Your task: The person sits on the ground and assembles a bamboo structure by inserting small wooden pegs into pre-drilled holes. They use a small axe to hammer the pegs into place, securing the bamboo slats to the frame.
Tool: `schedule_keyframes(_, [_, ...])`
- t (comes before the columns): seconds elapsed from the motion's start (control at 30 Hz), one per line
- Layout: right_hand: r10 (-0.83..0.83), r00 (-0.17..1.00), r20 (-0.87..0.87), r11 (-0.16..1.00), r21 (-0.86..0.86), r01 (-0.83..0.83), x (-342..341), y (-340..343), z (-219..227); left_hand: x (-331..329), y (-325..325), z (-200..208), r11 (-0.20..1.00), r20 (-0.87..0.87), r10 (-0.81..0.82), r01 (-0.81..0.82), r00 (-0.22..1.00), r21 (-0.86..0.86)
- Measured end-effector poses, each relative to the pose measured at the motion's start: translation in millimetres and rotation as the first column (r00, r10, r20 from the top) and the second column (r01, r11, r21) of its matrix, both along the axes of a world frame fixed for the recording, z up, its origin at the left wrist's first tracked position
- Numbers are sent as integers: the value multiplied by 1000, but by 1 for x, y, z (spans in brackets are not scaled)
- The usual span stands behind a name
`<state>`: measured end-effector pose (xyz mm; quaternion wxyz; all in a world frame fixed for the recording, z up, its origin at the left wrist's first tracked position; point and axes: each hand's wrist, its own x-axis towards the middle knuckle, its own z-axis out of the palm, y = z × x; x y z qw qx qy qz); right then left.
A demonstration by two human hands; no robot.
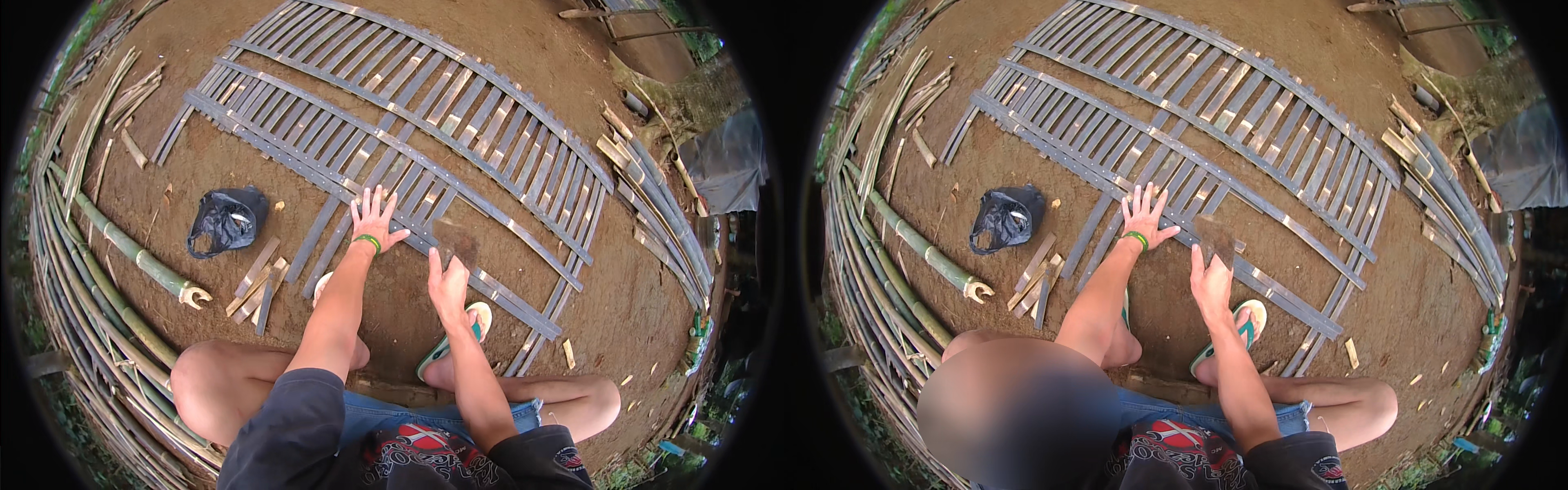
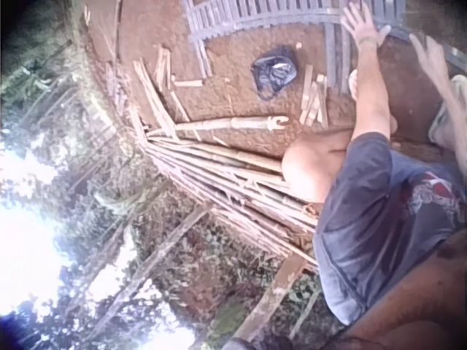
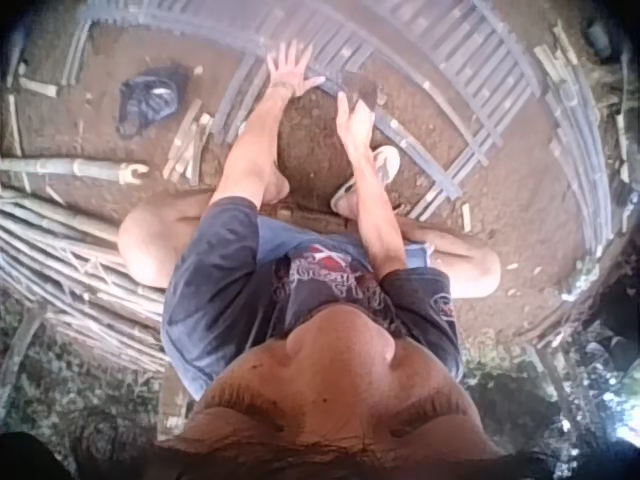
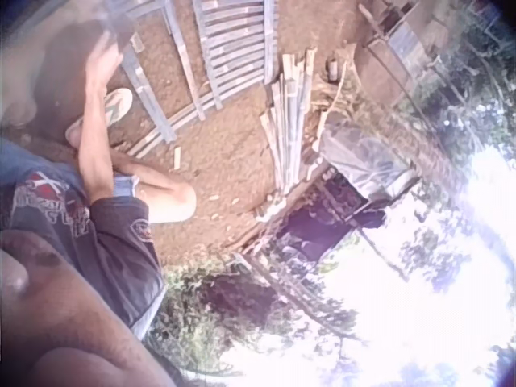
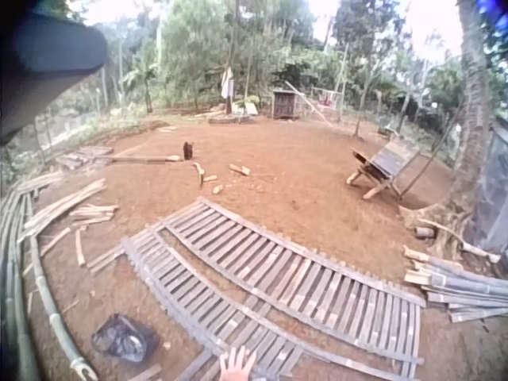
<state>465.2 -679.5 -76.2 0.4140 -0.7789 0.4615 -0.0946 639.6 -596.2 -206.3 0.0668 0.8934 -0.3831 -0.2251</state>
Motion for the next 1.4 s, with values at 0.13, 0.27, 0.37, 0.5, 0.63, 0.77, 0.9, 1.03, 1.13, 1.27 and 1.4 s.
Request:
schedule_keyframes(0.13, [46,952,302,944,-324,58,-17,9,-22,0,-7,5,999,-36,-23,24,999,23])
schedule_keyframes(0.27, [68,952,-298,994,-65,-91,-26,10,-46,-1,-16,10,998,-33,-50,51,998,34])
schedule_keyframes(0.37, [1,999,47,983,-185,8,-11,6,-21,5,-10,5,999,-4,-24,24,1000,41])
schedule_keyframes(0.5, [36,969,245,957,-289,38,-10,2,-4,0,-5,5,998,-27,-23,25,999,50])
schedule_keyframes(0.63, [120,951,286,973,-222,-56,-26,16,-27,0,-10,11,998,-39,-32,34,999,49])
schedule_keyframes(0.77, [106,987,-123,978,-167,-125,-34,-6,-70,3,-22,11,998,-23,-65,65,998,-5])
schedule_keyframes(0.9, [51,990,129,994,-105,-38,-9,-12,-2,5,-1,-4,999,-17,-20,21,1000,34])
schedule_keyframes(1.03, [150,938,312,890,-456,9,-16,7,-11,5,-7,2,998,-42,-32,35,999,57])
schedule_keyframes(1.13, [139,988,-67,979,-139,-147,-35,-1,-61,-3,-17,2,997,-37,-67,69,997,46])
schedule_keyframes(1.27, [28,998,48,997,-70,-24,-16,-4,-13,3,0,-5,999,-11,-28,28,1000,31])
schedule_keyframes(1.4, [92,955,283,926,-377,23,-17,8,11,3,-5,1,999,-49,-39,40,998,36])
